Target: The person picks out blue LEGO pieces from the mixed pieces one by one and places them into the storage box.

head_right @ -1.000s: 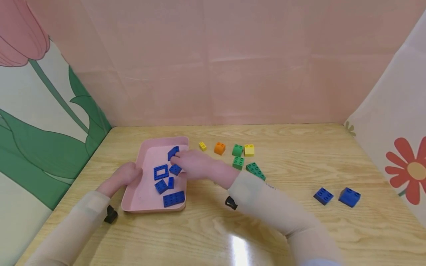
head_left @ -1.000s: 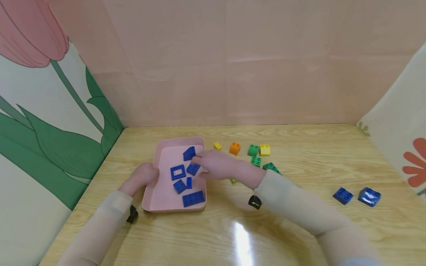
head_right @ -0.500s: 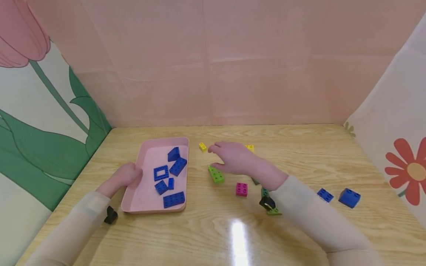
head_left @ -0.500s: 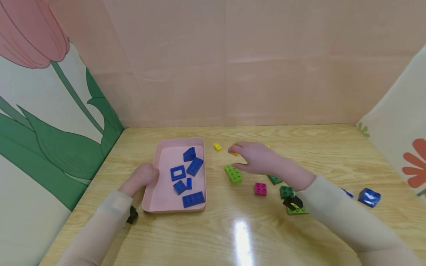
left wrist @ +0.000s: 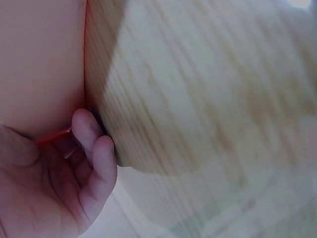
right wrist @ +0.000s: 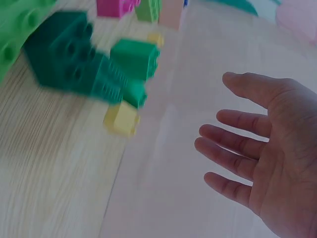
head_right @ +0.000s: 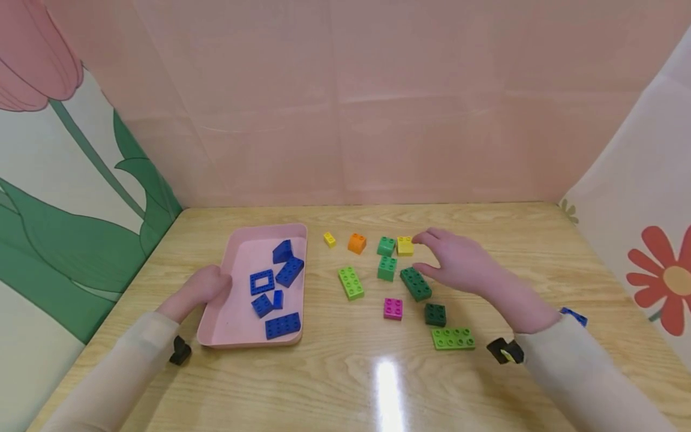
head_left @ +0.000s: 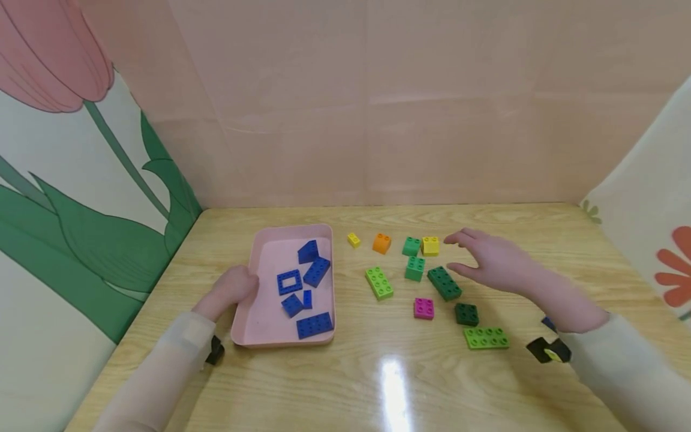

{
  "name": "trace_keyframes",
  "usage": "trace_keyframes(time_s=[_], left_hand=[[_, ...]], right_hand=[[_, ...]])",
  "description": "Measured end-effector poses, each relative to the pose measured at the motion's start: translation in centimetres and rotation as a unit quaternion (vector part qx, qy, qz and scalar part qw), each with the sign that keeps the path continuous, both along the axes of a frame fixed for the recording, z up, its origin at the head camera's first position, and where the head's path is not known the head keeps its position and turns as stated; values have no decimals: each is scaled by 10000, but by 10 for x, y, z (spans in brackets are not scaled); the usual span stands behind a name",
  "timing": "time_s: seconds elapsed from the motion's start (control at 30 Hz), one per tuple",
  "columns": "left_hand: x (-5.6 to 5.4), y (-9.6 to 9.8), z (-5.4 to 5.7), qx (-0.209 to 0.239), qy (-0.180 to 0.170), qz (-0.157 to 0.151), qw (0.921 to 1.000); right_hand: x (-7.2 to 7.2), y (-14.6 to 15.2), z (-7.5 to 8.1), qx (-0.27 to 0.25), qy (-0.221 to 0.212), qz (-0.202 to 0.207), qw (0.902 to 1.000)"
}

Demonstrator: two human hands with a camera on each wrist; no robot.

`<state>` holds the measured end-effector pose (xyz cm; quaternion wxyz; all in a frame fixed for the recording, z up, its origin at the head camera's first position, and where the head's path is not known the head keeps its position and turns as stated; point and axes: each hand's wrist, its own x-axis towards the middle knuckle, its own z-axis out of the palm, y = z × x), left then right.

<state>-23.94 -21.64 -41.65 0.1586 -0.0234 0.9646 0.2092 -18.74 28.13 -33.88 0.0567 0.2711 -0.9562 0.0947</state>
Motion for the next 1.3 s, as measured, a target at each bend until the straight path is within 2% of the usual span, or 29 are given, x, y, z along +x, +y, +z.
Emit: trace_keyframes(time_s=[0.23, 0.47, 0.67, 0.93, 1.17, 1.3], left_hand=[[1, 0, 0, -24, 4, 18, 10000], [0, 0, 0, -20, -57, 71, 10000], [1, 1, 2, 23, -137, 134, 9998], [0, 1, 3, 33, -186, 129, 9997], [-1, 2, 4, -12, -173, 151, 9997], [0, 2, 3, 4, -219, 158, 9996]], right_hand=[[8, 52, -2, -80, 116, -705, 9974], [18, 94, -7, -74, -109, -1403, 9900], [30, 117, -20, 69, -308, -1617, 9863], [48, 140, -43, 757, -780, -1934, 9751], [55, 150, -61, 1035, -1002, -2109, 9668], [58, 151, -65, 1280, -1017, -2138, 9631]])
